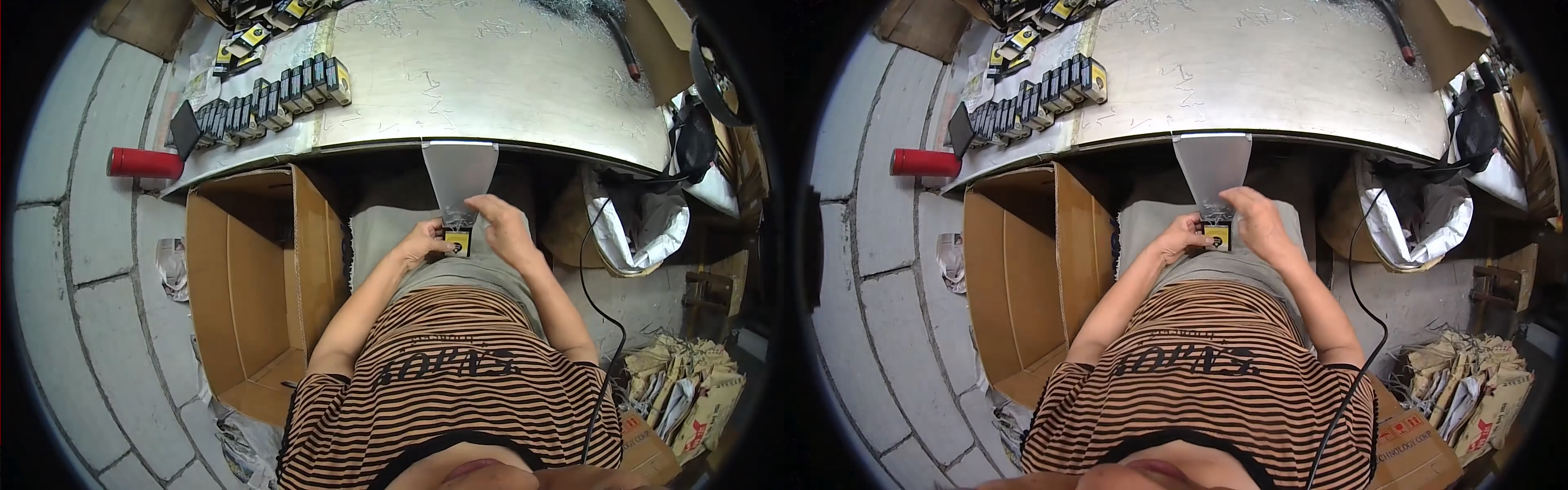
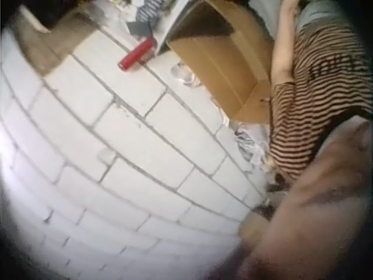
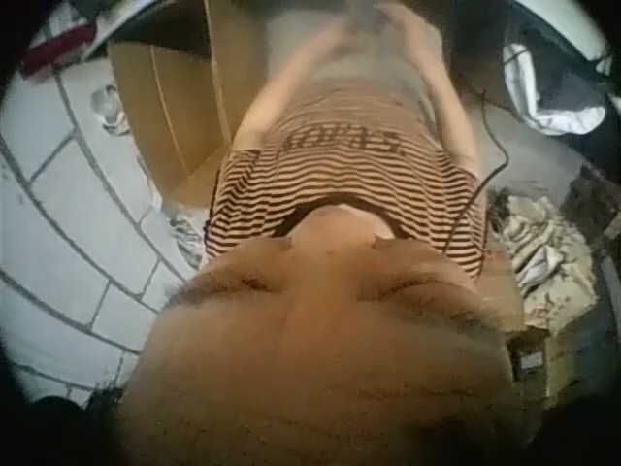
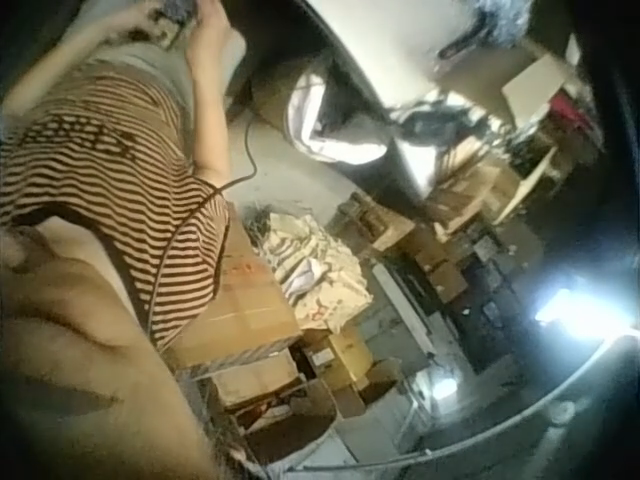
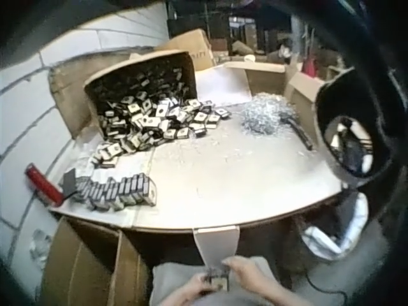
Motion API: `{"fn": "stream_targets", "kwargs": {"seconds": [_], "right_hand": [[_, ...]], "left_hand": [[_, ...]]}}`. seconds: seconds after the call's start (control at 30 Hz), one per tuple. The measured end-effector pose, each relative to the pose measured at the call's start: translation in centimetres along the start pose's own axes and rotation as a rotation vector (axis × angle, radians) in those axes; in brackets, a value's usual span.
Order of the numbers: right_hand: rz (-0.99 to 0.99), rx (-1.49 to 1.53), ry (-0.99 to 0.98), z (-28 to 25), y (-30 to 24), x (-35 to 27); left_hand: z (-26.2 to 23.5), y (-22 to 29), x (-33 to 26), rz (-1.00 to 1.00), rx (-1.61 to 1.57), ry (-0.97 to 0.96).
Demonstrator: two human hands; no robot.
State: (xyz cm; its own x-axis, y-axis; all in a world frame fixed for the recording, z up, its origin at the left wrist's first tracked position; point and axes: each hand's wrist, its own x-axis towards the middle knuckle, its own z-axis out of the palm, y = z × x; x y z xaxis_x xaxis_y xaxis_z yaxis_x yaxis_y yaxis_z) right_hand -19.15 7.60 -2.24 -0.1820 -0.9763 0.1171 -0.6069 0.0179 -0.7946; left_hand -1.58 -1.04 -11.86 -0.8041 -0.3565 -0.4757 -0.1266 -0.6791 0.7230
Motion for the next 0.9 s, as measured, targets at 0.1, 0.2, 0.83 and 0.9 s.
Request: {"fn": "stream_targets", "kwargs": {"seconds": [0.1, 0.2, 0.83, 0.9], "right_hand": [[-0.088, -0.223, -0.218, 4.0, 1.3, -1.7], [0.134, -0.162, -0.442, 2.1, -1.6, 0.5], [0.104, 0.093, -0.182, -2.9, -3.3, 4.4], [-0.016, -0.218, 0.023, -3.4, -1.8, 5.2]], "left_hand": [[-0.8, -1.1, -0.1, -0.048, 0.015, -0.015], [-1.0, -2.1, -0.8, -0.1, 0.065, -0.017], [6.2, 8.4, -5.5, 0.703, 0.179, 0.254], [6.2, 9.7, -6.0, 0.774, 0.373, 0.375]]}}
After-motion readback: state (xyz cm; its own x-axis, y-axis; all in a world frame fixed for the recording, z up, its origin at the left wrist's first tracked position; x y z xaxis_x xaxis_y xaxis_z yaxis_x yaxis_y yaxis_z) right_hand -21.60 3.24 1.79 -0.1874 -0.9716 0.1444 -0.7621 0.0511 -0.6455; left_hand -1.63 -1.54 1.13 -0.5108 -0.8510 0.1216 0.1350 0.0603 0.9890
